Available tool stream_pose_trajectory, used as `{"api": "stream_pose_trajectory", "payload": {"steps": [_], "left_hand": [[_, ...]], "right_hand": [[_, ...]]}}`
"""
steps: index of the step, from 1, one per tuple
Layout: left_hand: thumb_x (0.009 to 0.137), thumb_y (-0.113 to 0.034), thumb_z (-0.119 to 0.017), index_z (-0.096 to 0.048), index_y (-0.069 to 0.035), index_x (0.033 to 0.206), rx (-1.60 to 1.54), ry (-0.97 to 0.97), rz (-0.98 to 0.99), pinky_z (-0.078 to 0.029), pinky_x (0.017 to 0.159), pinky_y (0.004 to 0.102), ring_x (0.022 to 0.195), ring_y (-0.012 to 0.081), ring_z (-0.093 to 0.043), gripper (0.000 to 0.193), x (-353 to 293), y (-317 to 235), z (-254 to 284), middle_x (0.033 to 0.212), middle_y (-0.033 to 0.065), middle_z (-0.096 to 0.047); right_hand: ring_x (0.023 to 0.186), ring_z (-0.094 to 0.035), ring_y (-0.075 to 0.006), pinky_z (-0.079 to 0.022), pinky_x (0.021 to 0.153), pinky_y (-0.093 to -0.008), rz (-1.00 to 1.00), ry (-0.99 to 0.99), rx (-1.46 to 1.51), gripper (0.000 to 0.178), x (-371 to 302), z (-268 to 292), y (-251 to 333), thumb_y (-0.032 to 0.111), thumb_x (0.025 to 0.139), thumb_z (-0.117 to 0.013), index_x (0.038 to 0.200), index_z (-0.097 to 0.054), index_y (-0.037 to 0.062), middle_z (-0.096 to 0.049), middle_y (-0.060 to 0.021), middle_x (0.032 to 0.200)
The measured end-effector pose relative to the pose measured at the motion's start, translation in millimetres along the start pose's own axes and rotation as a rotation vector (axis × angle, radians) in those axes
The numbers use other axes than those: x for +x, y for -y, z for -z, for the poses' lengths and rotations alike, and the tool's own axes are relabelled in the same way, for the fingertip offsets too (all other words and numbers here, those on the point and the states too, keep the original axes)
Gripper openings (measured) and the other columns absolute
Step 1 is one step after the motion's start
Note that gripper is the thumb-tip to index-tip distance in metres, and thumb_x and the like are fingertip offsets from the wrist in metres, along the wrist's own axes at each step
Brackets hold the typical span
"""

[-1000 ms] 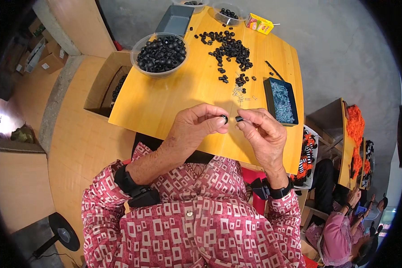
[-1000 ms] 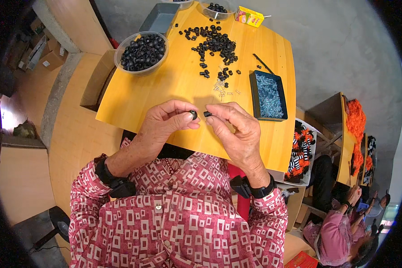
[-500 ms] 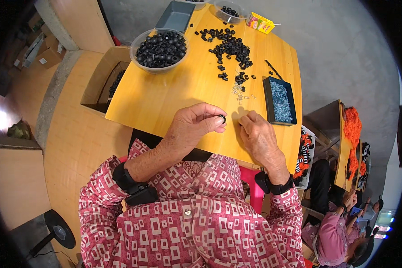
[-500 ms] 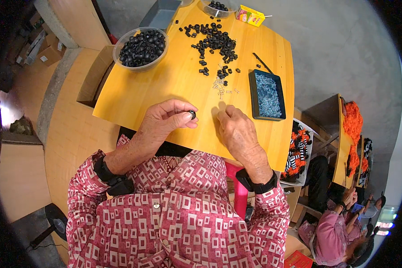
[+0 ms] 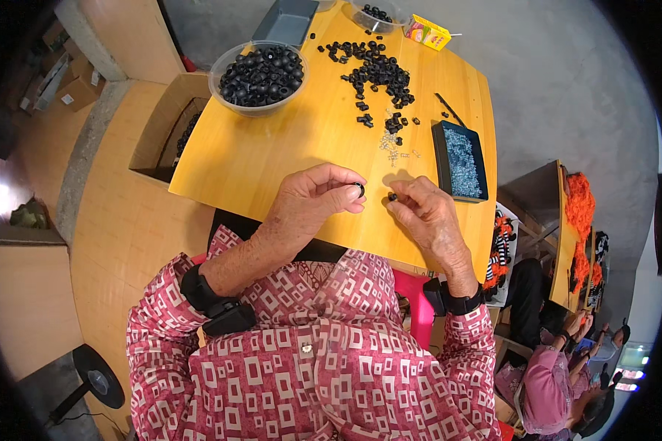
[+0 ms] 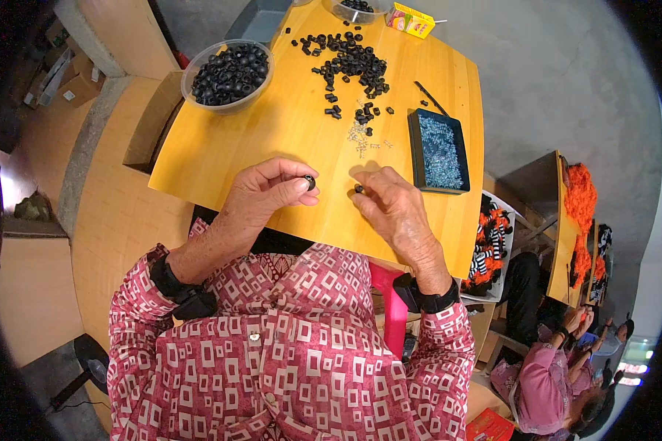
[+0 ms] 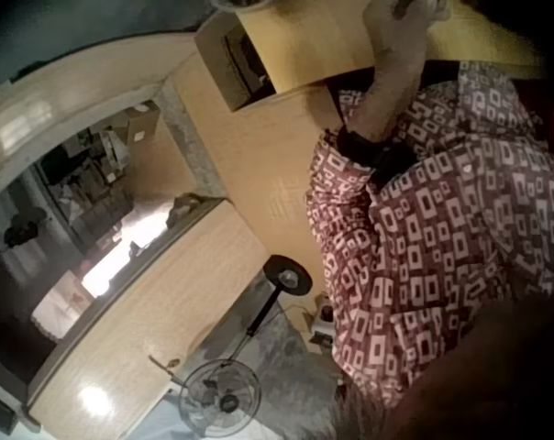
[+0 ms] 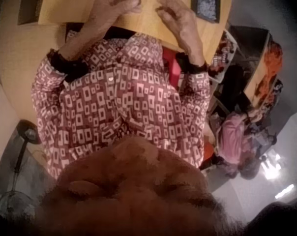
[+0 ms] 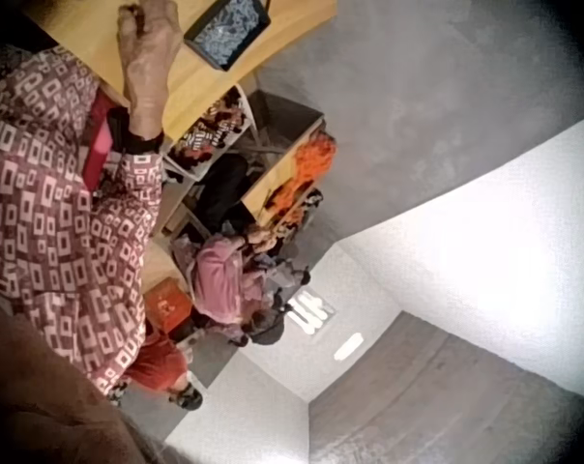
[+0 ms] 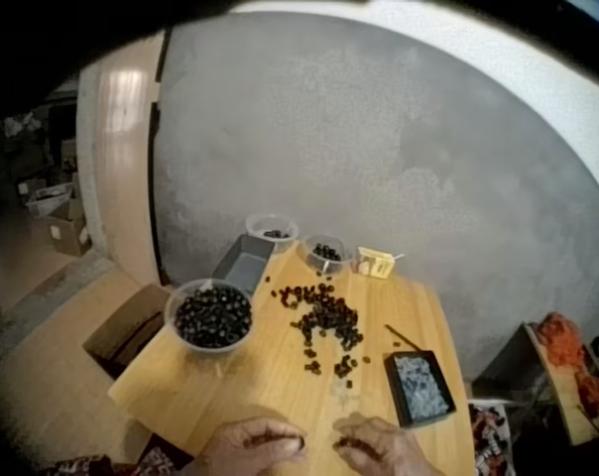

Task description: The person assembles small black plastic parts by fitting them together by hand, then sorts and picks up small pins and components from the table.

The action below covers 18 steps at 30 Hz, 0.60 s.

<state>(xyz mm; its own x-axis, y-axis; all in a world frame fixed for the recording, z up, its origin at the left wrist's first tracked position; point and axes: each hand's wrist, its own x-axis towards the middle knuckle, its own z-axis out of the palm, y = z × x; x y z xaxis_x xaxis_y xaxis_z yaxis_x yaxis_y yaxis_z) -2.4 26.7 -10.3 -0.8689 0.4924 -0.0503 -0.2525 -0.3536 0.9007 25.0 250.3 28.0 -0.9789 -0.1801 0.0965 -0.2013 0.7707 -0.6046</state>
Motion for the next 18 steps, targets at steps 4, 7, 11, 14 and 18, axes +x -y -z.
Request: {"api": "stream_pose_trajectory", "payload": {"steps": [4, 7, 11, 14, 18], "left_hand": [[0.094, -0.011, -0.06, -0.061, 0.001, 0.109, -0.026, -0.006, 0.0, -0.05, 0.087, 0.0282, 0.092, 0.0143, -0.064, 0.019, -1.2, -0.3, -1.1, 0.101, 0.007, -0.065], [0.093, -0.009, -0.06, -0.062, 0.001, 0.109, -0.002, 0.012, -0.001, -0.05, 0.087, 0.0277, 0.092, 0.0138, -0.063, 0.019, -0.2, 0.3, 0.6, 0.101, 0.0064, -0.065], [0.092, -0.007, -0.06, -0.063, 0.001, 0.108, 0.03, 0.07, -0.03, -0.05, 0.087, 0.0267, 0.093, 0.0131, -0.063, 0.018, -3.5, -1.5, -1.9, 0.101, 0.0054, -0.065], [0.091, -0.005, -0.06, -0.064, 0.002, 0.108, 0.028, 0.094, -0.012, -0.049, 0.087, 0.0261, 0.092, 0.0131, -0.063, 0.019, -4.2, -3.5, -2.8, 0.1, 0.0049, -0.065], [0.091, -0.006, -0.061, -0.063, 0.002, 0.109, 0.026, 0.098, -0.022, -0.049, 0.086, 0.026, 0.091, 0.013, -0.064, 0.019, -3.0, 1.1, -3.2, 0.099, 0.0043, -0.065]], "right_hand": [[0.074, -0.062, -0.0324, -0.051, 0.066, -0.0366, 0.118, -0.008, -0.135, 0.018, 2.6, -5.7, -10.2, 0.001, 0.079, -0.066, 0.097, -0.063, 0.0001, -0.059, -0.0157, 0.084], [0.073, -0.062, -0.033, -0.05, 0.064, -0.0375, 0.033, -0.066, -0.048, 0.014, 1.1, -7.1, -6.8, 0.001, 0.079, -0.066, 0.092, -0.061, 0.0005, -0.06, -0.0151, 0.081], [0.07, -0.062, -0.0314, -0.05, 0.062, -0.0368, 0.135, -0.082, -0.105, 0.014, 1.2, -3.7, -1.4, 0.002, 0.079, -0.068, 0.091, -0.06, 0.0009, -0.06, -0.0138, 0.08], [0.069, -0.062, -0.0293, -0.051, 0.061, -0.0346, 0.122, -0.09, -0.05, 0.014, -2.3, -0.5, 12.4, 0.002, 0.079, -0.069, 0.088, -0.059, 0.0004, -0.06, -0.0129, 0.078], [0.068, -0.064, -0.0241, -0.051, 0.059, -0.0314, 0.155, -0.171, 0.06, 0.014, -9.7, 1.8, 27.9, 0.001, 0.078, -0.071, 0.088, -0.062, 0.0011, -0.061, -0.0105, 0.076]]}}
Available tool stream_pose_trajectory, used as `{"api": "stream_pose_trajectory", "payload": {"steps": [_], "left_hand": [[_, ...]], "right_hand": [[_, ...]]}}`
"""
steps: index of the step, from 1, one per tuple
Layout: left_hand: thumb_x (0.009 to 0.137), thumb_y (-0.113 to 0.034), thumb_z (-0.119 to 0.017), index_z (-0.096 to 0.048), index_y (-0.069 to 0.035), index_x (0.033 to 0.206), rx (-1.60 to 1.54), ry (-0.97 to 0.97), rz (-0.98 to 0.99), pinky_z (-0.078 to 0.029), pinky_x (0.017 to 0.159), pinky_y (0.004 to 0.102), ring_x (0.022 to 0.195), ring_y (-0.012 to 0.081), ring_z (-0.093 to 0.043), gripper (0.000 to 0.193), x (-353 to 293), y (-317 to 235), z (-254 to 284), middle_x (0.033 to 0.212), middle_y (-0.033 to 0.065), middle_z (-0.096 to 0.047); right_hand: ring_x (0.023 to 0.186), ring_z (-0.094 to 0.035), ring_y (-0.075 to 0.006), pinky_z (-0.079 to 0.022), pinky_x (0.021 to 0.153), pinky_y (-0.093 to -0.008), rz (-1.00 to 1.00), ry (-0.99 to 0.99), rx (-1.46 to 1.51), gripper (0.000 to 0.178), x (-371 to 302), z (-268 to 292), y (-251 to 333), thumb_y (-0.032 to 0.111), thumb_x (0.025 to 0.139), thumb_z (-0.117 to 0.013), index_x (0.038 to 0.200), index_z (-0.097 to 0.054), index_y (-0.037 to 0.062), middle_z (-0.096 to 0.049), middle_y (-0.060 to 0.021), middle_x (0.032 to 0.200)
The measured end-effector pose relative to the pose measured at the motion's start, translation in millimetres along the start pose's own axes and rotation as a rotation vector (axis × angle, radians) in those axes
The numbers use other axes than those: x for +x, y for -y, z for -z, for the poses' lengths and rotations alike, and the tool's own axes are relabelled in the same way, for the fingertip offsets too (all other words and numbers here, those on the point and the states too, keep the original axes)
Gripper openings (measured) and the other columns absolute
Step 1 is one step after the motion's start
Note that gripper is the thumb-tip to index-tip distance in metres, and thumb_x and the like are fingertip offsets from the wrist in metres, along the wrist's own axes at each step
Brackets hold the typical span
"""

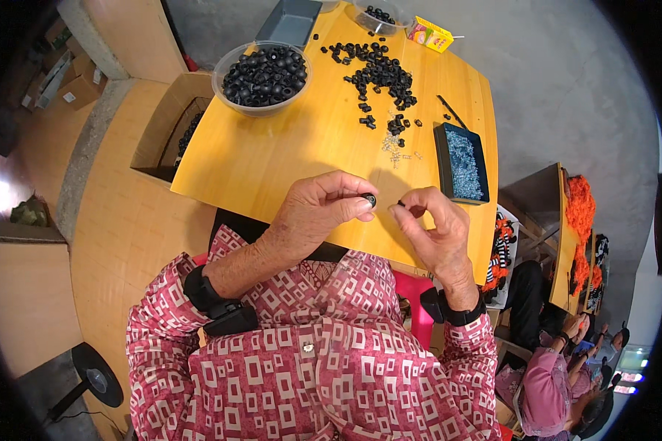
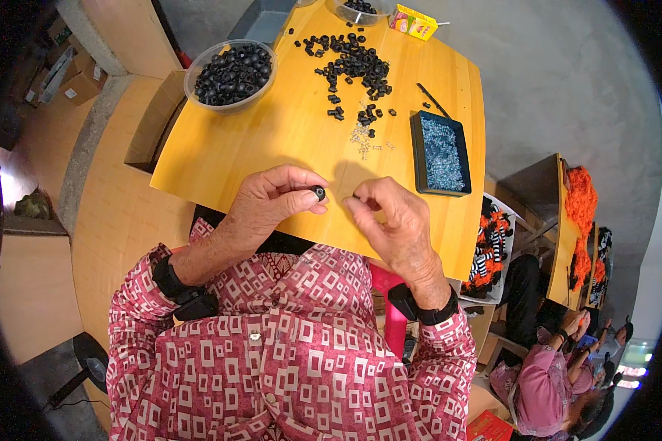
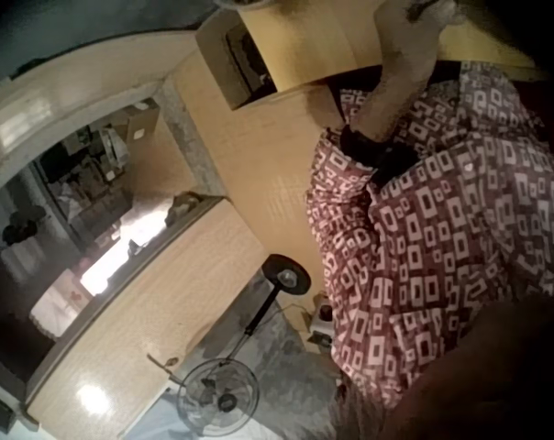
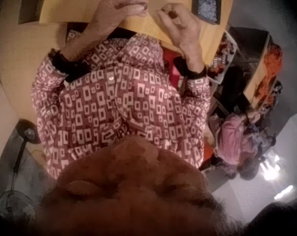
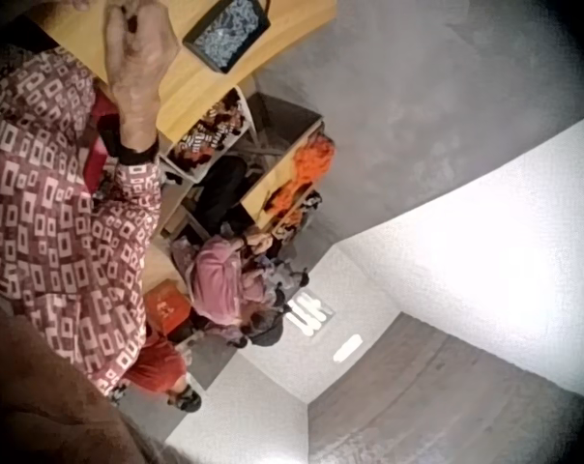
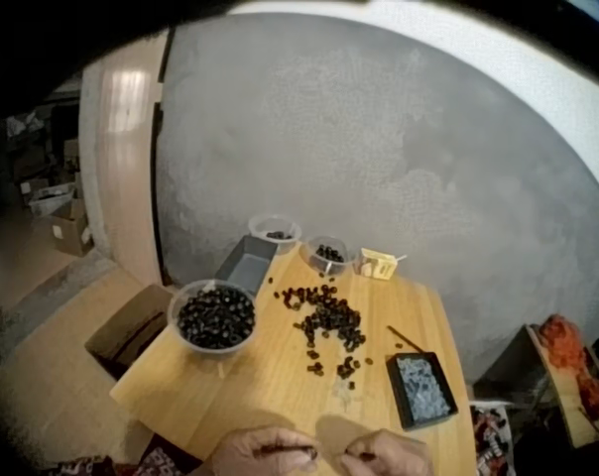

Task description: The person assembles small black plastic parts by fitting them together by hand, then sorts and picks up small pins and components from the table.

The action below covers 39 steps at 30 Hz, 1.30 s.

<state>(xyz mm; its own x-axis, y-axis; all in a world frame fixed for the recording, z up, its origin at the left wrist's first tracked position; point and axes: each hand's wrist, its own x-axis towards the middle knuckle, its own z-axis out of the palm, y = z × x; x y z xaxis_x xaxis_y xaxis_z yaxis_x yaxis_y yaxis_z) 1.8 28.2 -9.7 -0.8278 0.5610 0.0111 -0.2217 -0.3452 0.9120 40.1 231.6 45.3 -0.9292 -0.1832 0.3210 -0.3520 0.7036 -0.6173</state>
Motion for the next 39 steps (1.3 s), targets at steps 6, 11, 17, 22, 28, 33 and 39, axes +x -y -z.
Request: {"api": "stream_pose_trajectory", "payload": {"steps": [6, 11, 17, 22, 28, 33, 39], "left_hand": [[0.091, -0.007, -0.062, -0.063, 0.001, 0.108, -0.046, -0.073, -0.056, -0.048, 0.084, 0.0247, 0.09, 0.0104, -0.061, 0.019, 1.9, 1.4, -6.3, 0.099, 0.0035, -0.065], [0.09, -0.008, -0.064, -0.064, -0.001, 0.107, -0.064, -0.113, -0.02, -0.046, 0.085, 0.0235, 0.091, 0.0082, -0.059, 0.019, 0.1, -0.2, -5.4, 0.099, 0.002, -0.064], [0.089, -0.007, -0.065, -0.065, -0.002, 0.107, -0.088, -0.113, 0.025, -0.047, 0.083, 0.0223, 0.09, 0.0079, -0.059, 0.019, -1.4, -1.6, -4.2, 0.098, 0.0016, -0.065], [0.088, -0.006, -0.066, -0.065, -0.002, 0.106, -0.147, -0.102, 0.003, -0.047, 0.082, 0.0224, 0.089, 0.0079, -0.059, 0.019, -1.0, 1.0, -4.5, 0.097, 0.0017, -0.065], [0.086, -0.004, -0.066, -0.064, -0.002, 0.104, -0.088, -0.101, 0.008, -0.047, 0.082, 0.0226, 0.089, 0.0073, -0.059, 0.018, -0.8, 1.9, -3.8, 0.097, 0.0013, -0.065], [0.085, -0.003, -0.067, -0.063, -0.002, 0.102, -0.078, -0.12, 0.018, -0.047, 0.082, 0.0224, 0.088, 0.0071, -0.059, 0.018, -0.3, 0.4, -4.6, 0.096, 0.001, -0.065], [0.086, -0.004, -0.067, -0.063, -0.003, 0.103, -0.187, -0.11, 0.045, -0.049, 0.081, 0.0224, 0.087, 0.0077, -0.06, 0.018, -1.1, -2.4, -2.9, 0.095, 0.0015, -0.064]], "right_hand": [[0.067, -0.063, -0.0222, -0.051, 0.059, -0.0307, 0.151, -0.077, -0.014, 0.015, 3.0, -10.5, 22.4, 0.001, 0.077, -0.074, 0.088, -0.063, 0.0014, -0.063, -0.0091, 0.077], [0.071, -0.064, -0.0241, -0.051, 0.062, -0.0318, 0.232, -0.061, -0.043, 0.016, 4.8, -18.0, 16.9, -0.002, 0.075, -0.074, 0.087, -0.065, 0.0006, -0.064, -0.0105, 0.08], [0.072, -0.064, -0.0243, -0.051, 0.063, -0.0316, 0.254, -0.128, -0.025, 0.016, 3.3, -22.1, 19.5, -0.002, 0.075, -0.074, 0.087, -0.064, 0.0005, -0.064, -0.0106, 0.08], [0.075, -0.064, -0.0235, -0.052, 0.064, -0.0313, 0.08, -0.074, 0.037, 0.014, -1.4, -18.7, 20.7, -0.002, 0.076, -0.073, 0.087, -0.064, 0.0004, -0.064, -0.0105, 0.082], [0.076, -0.065, -0.0226, -0.052, 0.066, -0.0308, 0.144, -0.039, 0.059, 0.013, 1.5, -18.4, 16.4, -0.001, 0.076, -0.073, 0.086, -0.065, 0.0008, -0.065, -0.0101, 0.083], [0.076, -0.065, -0.022, -0.052, 0.066, -0.0305, 0.149, -0.058, 0.083, 0.016, 0.0, -20.7, 16.1, -0.001, 0.075, -0.075, 0.089, -0.066, 0.0008, -0.065, -0.0104, 0.084], [0.075, -0.065, -0.0218, -0.052, 0.064, -0.0301, 0.13, -0.106, 0.071, 0.019, -1.8, -23.7, 15.0, 0.001, 0.073, -0.077, 0.09, -0.067, 0.001, -0.065, -0.0109, 0.083]]}}
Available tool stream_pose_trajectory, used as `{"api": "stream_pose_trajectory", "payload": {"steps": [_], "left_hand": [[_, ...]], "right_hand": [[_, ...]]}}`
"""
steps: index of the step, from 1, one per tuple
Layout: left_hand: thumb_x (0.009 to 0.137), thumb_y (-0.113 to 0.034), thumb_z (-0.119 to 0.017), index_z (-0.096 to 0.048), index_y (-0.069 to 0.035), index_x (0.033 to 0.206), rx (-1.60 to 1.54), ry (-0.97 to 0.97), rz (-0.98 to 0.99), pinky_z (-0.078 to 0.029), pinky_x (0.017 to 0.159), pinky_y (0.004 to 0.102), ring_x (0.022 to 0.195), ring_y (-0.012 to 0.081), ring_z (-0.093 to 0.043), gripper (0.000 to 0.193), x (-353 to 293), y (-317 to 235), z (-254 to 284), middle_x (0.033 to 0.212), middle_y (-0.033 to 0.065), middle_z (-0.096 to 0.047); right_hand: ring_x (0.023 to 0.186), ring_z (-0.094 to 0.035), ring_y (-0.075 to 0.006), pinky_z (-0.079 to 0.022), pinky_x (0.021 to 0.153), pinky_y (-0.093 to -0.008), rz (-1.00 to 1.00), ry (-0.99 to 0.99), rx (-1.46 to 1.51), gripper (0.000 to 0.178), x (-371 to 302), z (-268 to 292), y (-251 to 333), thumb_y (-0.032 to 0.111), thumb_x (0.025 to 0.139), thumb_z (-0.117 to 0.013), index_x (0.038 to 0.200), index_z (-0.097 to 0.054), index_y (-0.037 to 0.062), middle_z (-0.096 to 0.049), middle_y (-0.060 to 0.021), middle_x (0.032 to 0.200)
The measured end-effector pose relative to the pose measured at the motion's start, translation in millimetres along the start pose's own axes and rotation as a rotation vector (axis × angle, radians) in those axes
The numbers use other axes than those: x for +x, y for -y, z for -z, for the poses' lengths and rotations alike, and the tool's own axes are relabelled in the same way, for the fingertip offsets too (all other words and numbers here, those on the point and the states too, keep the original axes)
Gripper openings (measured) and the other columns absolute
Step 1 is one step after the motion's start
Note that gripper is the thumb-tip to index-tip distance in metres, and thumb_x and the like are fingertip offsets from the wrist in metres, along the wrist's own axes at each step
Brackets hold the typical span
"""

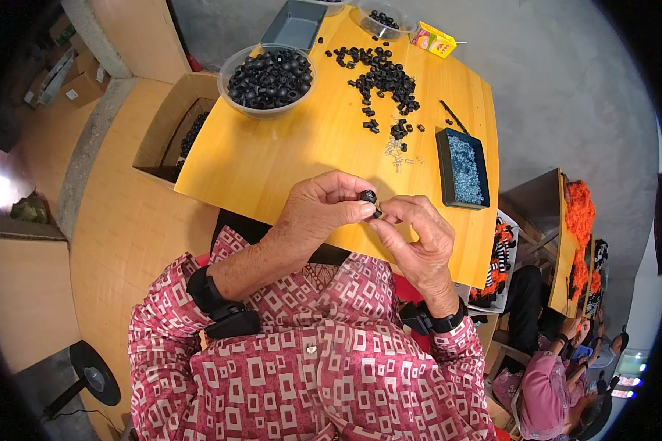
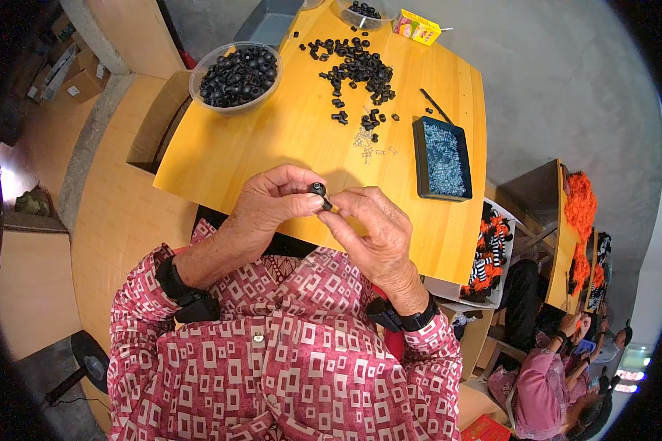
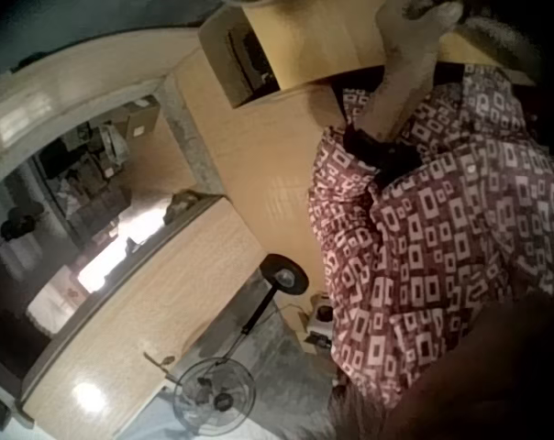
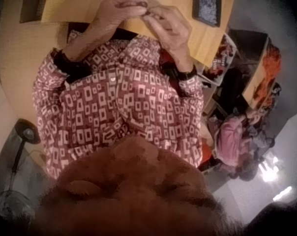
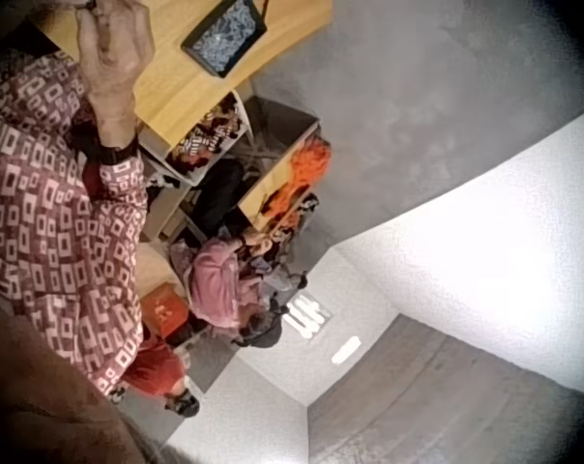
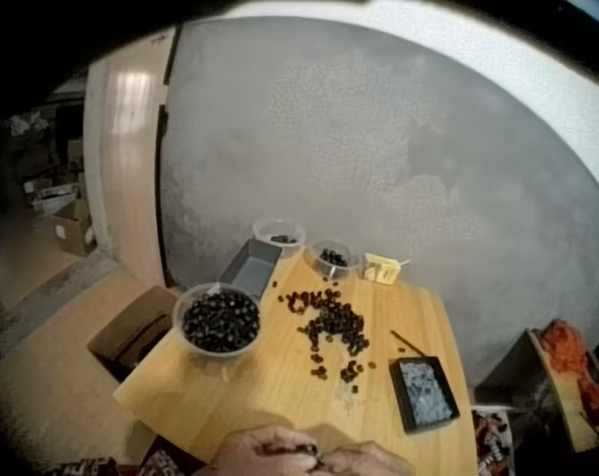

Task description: The person assembles small black plastic parts by fitting them together by hand, then sorts and picks up small pins and components from the table.

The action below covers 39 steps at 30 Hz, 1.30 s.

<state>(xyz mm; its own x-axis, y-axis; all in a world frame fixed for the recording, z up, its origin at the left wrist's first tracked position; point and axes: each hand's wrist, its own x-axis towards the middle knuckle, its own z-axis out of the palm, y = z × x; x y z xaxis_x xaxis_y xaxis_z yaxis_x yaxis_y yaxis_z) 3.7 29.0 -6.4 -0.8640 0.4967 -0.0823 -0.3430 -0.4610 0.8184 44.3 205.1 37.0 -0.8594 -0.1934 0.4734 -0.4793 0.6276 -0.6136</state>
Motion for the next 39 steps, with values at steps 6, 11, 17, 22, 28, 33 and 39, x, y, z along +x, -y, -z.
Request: {"api": "stream_pose_trajectory", "payload": {"steps": [6, 11, 17, 22, 28, 33, 39], "left_hand": [[0.087, -0.005, -0.066, -0.063, -0.002, 0.104, -0.057, 0.009, 0.029, -0.051, 0.082, 0.0242, 0.089, 0.0095, -0.061, 0.018, -1.1, 0.4, -0.6, 0.097, 0.0029, -0.064], [0.09, -0.005, -0.063, -0.064, 0.002, 0.108, 0.1, 0.076, 0.045, -0.051, 0.085, 0.0258, 0.093, 0.0136, -0.064, 0.019, -2.8, -6.2, 0.5, 0.099, 0.0068, -0.067], [0.088, -0.006, -0.064, -0.064, 0.005, 0.11, 0.167, 0.159, -0.005, -0.051, 0.081, 0.0233, 0.089, 0.0107, -0.064, 0.024, -1.7, -1.5, 0.7, 0.094, 0.0071, -0.068], [0.091, -0.006, -0.061, -0.064, 0.004, 0.112, 0.213, 0.197, 0.003, -0.05, 0.085, 0.0259, 0.092, 0.0128, -0.064, 0.023, -1.4, 0.1, 2.3, 0.097, 0.0078, -0.068], [0.089, -0.006, -0.064, -0.063, 0.005, 0.112, 0.128, 0.184, 0.024, -0.051, 0.081, 0.0236, 0.09, 0.0117, -0.065, 0.026, -3.8, 2.5, 0.0, 0.098, 0.0084, -0.068], [0.088, -0.005, -0.065, -0.063, 0.005, 0.112, 0.18, 0.177, 0.037, -0.052, 0.08, 0.0236, 0.089, 0.0118, -0.065, 0.026, -4.3, 1.8, -1.9, 0.097, 0.0083, -0.068], [0.087, -0.004, -0.066, -0.064, 0.005, 0.11, 0.191, 0.176, 0.059, -0.052, 0.079, 0.0233, 0.088, 0.0107, -0.064, 0.026, -3.6, 3.1, -2.3, 0.096, 0.0076, -0.068]], "right_hand": [[0.072, -0.065, -0.0218, -0.051, 0.062, -0.0298, 0.108, -0.022, -0.045, 0.019, 2.0, 2.7, -1.7, 0.0, 0.072, -0.077, 0.088, -0.068, 0.0005, -0.066, -0.0115, 0.082], [0.071, -0.065, -0.0219, -0.051, 0.061, -0.0296, 0.059, -0.023, -0.002, 0.015, 2.8, 16.0, -5.8, 0.001, 0.075, -0.075, 0.089, -0.068, -0.0003, -0.066, -0.0116, 0.082], [0.071, -0.066, -0.0214, -0.051, 0.061, -0.0292, 0.112, 0.07, 0.0, 0.015, 5.8, 25.9, -8.6, 0.004, 0.076, -0.075, 0.089, -0.069, -0.0001, -0.067, -0.0119, 0.082], [0.071, -0.066, -0.0219, -0.051, 0.061, -0.0294, 0.119, 0.096, -0.018, 0.015, 7.6, 27.9, -9.9, 0.004, 0.075, -0.075, 0.088, -0.069, -0.0006, -0.066, -0.0123, 0.082], [0.071, -0.066, -0.0226, -0.052, 0.061, -0.0297, 0.125, 0.102, -0.036, 0.015, 7.9, 28.9, -8.5, 0.003, 0.075, -0.074, 0.088, -0.069, -0.0013, -0.066, -0.0127, 0.082], [0.071, -0.066, -0.0231, -0.052, 0.062, -0.03, 0.133, 0.119, -0.061, 0.014, 7.5, 28.4, -8.9, 0.002, 0.075, -0.074, 0.088, -0.069, -0.0014, -0.066, -0.0128, 0.082], [0.072, -0.066, -0.0234, -0.052, 0.062, -0.0299, 0.154, 0.132, -0.074, 0.014, 7.8, 29.1, -8.2, 0.001, 0.074, -0.074, 0.087, -0.069, -0.0016, -0.066, -0.0129, 0.082]]}}
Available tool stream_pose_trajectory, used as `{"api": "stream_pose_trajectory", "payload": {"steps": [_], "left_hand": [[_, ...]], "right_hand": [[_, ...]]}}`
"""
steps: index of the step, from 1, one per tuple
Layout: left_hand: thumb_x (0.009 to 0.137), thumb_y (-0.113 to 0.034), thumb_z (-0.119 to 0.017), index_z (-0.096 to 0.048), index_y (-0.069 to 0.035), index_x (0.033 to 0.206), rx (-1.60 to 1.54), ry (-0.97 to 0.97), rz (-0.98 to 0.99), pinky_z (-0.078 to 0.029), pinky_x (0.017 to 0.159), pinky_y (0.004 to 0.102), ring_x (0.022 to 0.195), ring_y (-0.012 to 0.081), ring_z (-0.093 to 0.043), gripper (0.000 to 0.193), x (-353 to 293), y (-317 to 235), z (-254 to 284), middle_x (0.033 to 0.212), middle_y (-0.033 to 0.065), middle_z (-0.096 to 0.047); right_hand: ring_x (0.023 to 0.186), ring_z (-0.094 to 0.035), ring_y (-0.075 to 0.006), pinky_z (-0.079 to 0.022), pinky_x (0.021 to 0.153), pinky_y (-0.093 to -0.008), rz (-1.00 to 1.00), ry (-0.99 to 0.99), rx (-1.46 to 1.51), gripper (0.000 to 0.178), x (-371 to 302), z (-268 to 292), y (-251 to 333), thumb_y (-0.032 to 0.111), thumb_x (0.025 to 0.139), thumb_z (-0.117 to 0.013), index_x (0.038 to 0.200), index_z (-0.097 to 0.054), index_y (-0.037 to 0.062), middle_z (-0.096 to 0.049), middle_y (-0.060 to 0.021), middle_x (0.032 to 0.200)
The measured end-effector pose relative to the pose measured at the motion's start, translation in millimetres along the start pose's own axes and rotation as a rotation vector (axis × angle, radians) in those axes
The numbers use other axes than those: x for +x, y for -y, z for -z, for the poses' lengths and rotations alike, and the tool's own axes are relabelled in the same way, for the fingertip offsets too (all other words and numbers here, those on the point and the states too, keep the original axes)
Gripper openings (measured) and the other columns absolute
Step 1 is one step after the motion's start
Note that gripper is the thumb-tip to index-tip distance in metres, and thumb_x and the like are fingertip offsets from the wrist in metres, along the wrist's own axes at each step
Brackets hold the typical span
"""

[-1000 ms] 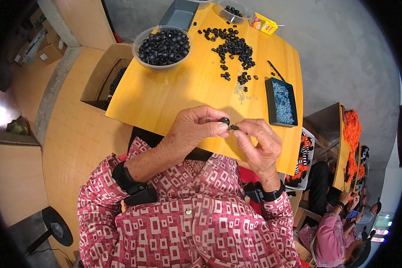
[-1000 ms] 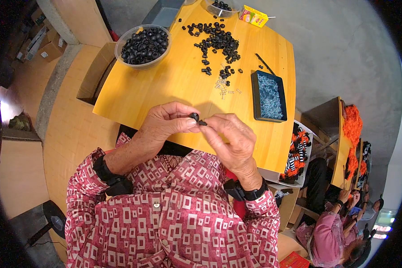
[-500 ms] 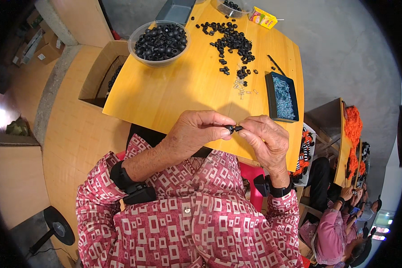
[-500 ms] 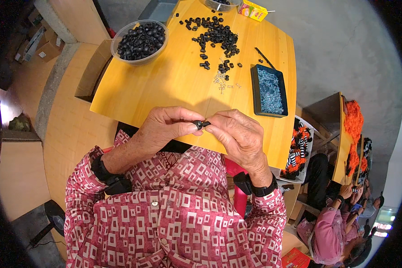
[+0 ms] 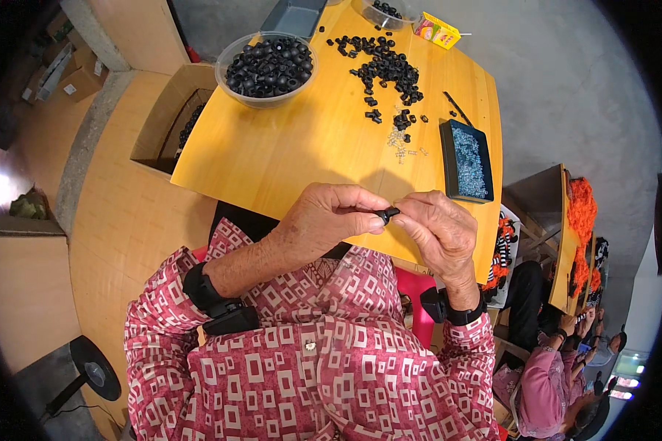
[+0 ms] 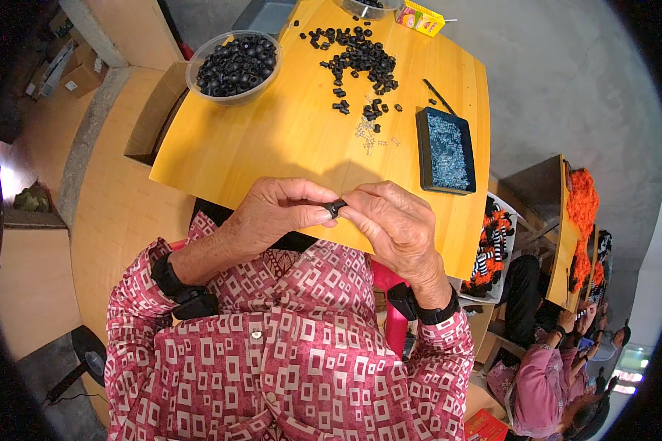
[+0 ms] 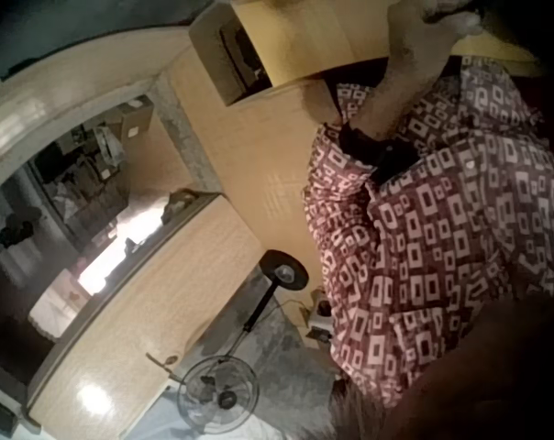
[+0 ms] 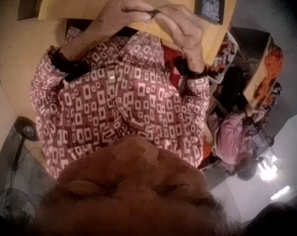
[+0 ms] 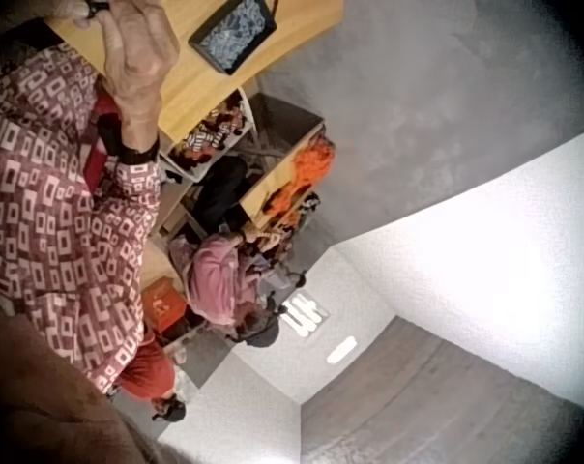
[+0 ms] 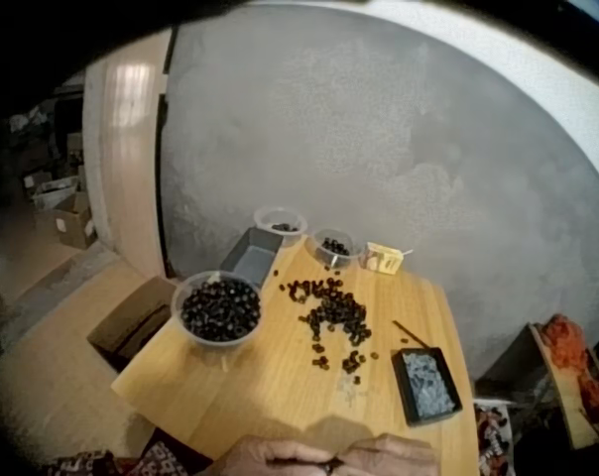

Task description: The person assembles small black plastic parts by fitting them together by hand, then sorts and picks up small pins and components from the table.

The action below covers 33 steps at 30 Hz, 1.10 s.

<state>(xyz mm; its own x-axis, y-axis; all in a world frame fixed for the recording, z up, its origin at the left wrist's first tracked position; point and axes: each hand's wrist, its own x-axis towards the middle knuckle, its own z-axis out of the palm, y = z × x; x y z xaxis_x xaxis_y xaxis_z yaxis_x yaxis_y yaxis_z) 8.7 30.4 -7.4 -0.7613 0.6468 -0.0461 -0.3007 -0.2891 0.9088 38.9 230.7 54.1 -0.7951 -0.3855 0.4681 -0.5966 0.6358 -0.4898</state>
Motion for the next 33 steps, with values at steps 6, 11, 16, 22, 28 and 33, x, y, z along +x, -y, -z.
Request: {"api": "stream_pose_trajectory", "payload": {"steps": [6, 11, 16, 22, 28, 33], "left_hand": [[0.086, -0.004, -0.067, -0.063, 0.004, 0.11, -0.029, -0.024, -0.017, -0.051, 0.078, 0.0229, 0.088, 0.0096, -0.063, 0.027, 0.4, 0.7, 0.6, 0.096, 0.007, -0.068], [0.087, -0.001, -0.064, -0.062, 0.002, 0.109, -0.039, -0.012, 0.021, -0.053, 0.08, 0.0243, 0.089, 0.0132, -0.066, 0.022, -0.6, -2.1, -0.1, 0.099, 0.0081, -0.067], [0.087, -0.001, -0.064, -0.062, 0.002, 0.108, -0.031, -0.011, 0.008, -0.053, 0.08, 0.0243, 0.089, 0.013, -0.066, 0.021, 0.2, 0.9, 0.0, 0.099, 0.0081, -0.067], [0.087, -0.001, -0.064, -0.062, 0.003, 0.107, -0.029, -0.008, 0.011, -0.053, 0.08, 0.0241, 0.09, 0.0125, -0.066, 0.021, 0.2, 1.5, -0.2, 0.099, 0.0079, -0.067], [0.087, 0.0, -0.065, -0.063, 0.003, 0.107, -0.016, -0.007, 0.014, -0.053, 0.08, 0.0234, 0.089, 0.0118, -0.065, 0.02, -0.2, -1.0, -0.9, 0.098, 0.0073, -0.067], [0.086, -0.001, -0.065, -0.064, 0.002, 0.105, -0.033, -0.004, 0.018, -0.052, 0.079, 0.0231, 0.088, 0.0113, -0.065, 0.019, 0.4, 0.5, -0.9, 0.097, 0.0065, -0.067]], "right_hand": [[0.072, -0.066, -0.0225, -0.052, 0.063, -0.0297, -0.045, 0.001, 0.036, 0.014, -2.8, -3.6, -4.0, 0.001, 0.075, -0.074, 0.088, -0.068, -0.0015, -0.066, -0.0122, 0.081], [0.072, -0.064, -0.0205, -0.05, 0.063, -0.0284, -0.157, -0.009, 0.217, 0.012, -7.9, -4.2, -8.3, 0.002, 0.078, -0.073, 0.089, -0.068, -0.0014, -0.067, -0.011, 0.082], [0.072, -0.064, -0.02, -0.05, 0.063, -0.0281, -0.146, -0.014, 0.222, 0.013, -8.5, -4.5, -8.9, 0.002, 0.078, -0.073, 0.088, -0.067, -0.0018, -0.067, -0.0108, 0.082], [0.072, -0.064, -0.0206, -0.05, 0.064, -0.0285, -0.155, -0.001, 0.21, 0.012, -8.2, -2.9, -7.2, 0.002, 0.078, -0.073, 0.088, -0.067, -0.0017, -0.067, -0.0111, 0.081], [0.072, -0.065, -0.021, -0.051, 0.063, -0.029, -0.123, -0.003, 0.167, 0.013, -7.7, -1.2, -6.4, 0.002, 0.077, -0.074, 0.088, -0.068, -0.0015, -0.067, -0.0115, 0.081], [0.071, -0.065, -0.0215, -0.051, 0.063, -0.0291, -0.096, -0.003, 0.137, 0.014, -6.1, -0.1, -3.9, 0.002, 0.076, -0.075, 0.088, -0.068, -0.0013, -0.067, -0.0117, 0.081]]}}
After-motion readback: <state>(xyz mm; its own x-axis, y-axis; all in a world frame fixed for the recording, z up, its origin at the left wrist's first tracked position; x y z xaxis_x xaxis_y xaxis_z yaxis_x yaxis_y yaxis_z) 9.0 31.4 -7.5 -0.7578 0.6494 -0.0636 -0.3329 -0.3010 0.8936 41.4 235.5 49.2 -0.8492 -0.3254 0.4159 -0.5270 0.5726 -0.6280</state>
